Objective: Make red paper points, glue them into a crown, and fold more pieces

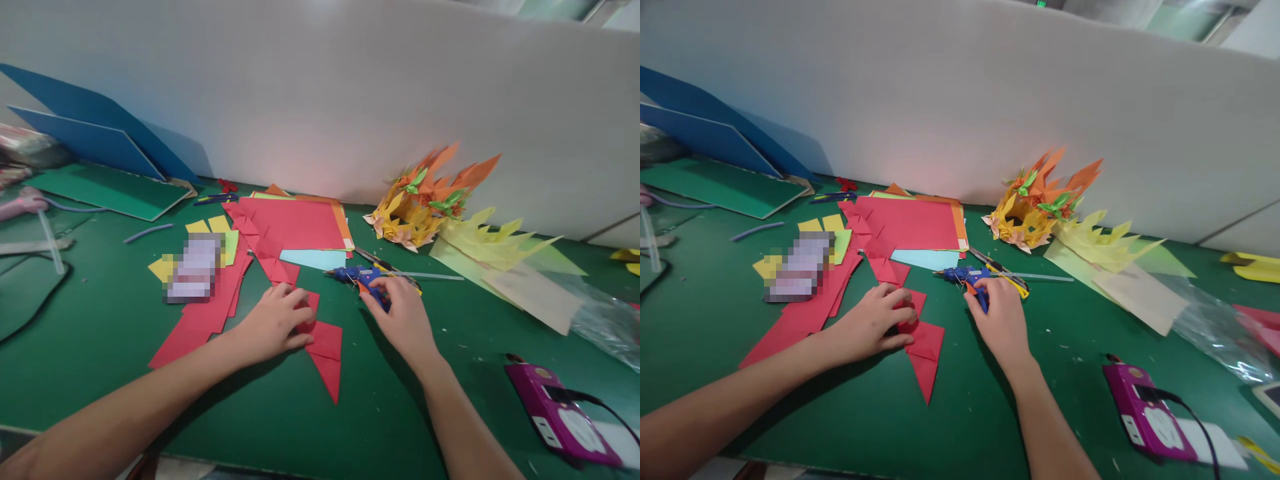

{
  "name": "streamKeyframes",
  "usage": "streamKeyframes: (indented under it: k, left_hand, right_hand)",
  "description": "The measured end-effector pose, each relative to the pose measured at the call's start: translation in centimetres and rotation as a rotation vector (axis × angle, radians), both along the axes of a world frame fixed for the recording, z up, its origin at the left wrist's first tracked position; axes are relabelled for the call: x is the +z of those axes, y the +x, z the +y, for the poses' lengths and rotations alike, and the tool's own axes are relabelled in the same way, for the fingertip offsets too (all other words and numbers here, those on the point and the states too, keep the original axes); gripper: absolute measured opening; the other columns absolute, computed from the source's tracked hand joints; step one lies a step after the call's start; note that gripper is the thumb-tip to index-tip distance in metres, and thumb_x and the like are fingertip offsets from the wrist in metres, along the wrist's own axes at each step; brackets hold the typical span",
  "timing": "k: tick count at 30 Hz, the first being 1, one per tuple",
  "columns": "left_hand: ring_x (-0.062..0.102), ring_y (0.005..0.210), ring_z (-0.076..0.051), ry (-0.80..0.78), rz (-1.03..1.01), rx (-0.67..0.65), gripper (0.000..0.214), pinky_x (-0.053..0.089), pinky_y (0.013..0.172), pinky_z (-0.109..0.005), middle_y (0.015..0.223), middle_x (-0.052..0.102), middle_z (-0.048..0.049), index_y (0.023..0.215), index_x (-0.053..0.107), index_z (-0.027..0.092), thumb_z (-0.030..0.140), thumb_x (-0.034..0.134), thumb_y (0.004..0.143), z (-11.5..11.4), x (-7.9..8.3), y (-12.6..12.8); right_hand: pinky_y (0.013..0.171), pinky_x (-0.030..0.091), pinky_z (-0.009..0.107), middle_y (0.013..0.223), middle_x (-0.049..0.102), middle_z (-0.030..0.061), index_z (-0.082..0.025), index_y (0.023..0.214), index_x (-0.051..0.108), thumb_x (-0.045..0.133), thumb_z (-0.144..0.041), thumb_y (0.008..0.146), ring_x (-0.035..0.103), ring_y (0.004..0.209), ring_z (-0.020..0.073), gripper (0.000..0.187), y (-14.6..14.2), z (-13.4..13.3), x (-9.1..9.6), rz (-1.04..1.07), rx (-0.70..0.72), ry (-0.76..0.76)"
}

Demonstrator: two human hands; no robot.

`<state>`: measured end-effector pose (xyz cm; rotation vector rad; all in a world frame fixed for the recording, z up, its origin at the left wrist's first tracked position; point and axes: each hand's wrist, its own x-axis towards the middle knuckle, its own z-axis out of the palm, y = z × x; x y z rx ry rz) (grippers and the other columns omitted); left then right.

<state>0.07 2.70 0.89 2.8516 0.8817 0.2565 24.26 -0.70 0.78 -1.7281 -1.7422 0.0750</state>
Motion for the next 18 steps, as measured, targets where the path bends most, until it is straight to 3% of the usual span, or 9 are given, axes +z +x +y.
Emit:
streamKeyframes:
  k: [6,12,15,18]
  left_hand:
    - [0.048,0.080,-0.020,-0.084,-0.079,-0.101,0.020,0.041,0.076,-0.034,0.088,0.059,-0.0067,0.089,0.063,0.017,0.029,0.047,0.093,0.5,0.3,-0.3]
    - [0.054,0.079,-0.017,-0.317,-0.225,-0.135,0.015,0.045,0.073,-0.029,0.085,0.058,-0.0049,0.085,0.057,0.017,0.015,0.043,0.091,0.5,0.2,-0.3]
    - [0.056,0.083,-0.017,-0.342,-0.226,-0.062,0.010,0.047,0.073,-0.030,0.095,0.057,-0.0058,0.092,0.054,0.017,0.010,0.050,0.086,0.5,0.3,-0.2]
    - [0.056,0.096,-0.019,-0.366,-0.229,-0.045,0.022,0.047,0.083,-0.033,0.112,0.054,-0.0094,0.105,0.052,0.017,0.010,0.053,0.085,0.6,0.2,-0.2]
  right_hand:
    - [0.058,0.043,0.031,0.077,0.065,0.0076,-0.017,0.090,0.057,0.056,-0.044,0.078,0.062,0.070,0.0235,0.030,1.3,0.7,-1.3,0.072,-0.160,-0.245]
    - [0.064,0.047,0.033,0.091,0.069,0.0122,-0.016,0.098,0.062,0.054,-0.040,0.082,0.066,0.081,0.0271,0.030,1.3,1.0,-1.8,-0.028,-0.137,-0.271]
    - [0.072,0.048,0.037,0.100,0.068,0.0162,-0.013,0.107,0.062,0.052,-0.036,0.084,0.064,0.090,0.0300,0.034,1.3,1.0,-1.9,-0.074,-0.119,-0.291]
    - [0.075,0.047,0.039,0.097,0.067,0.0180,-0.009,0.111,0.062,0.051,-0.032,0.085,0.063,0.090,0.0307,0.037,1.6,0.9,-1.6,-0.119,-0.089,-0.323]
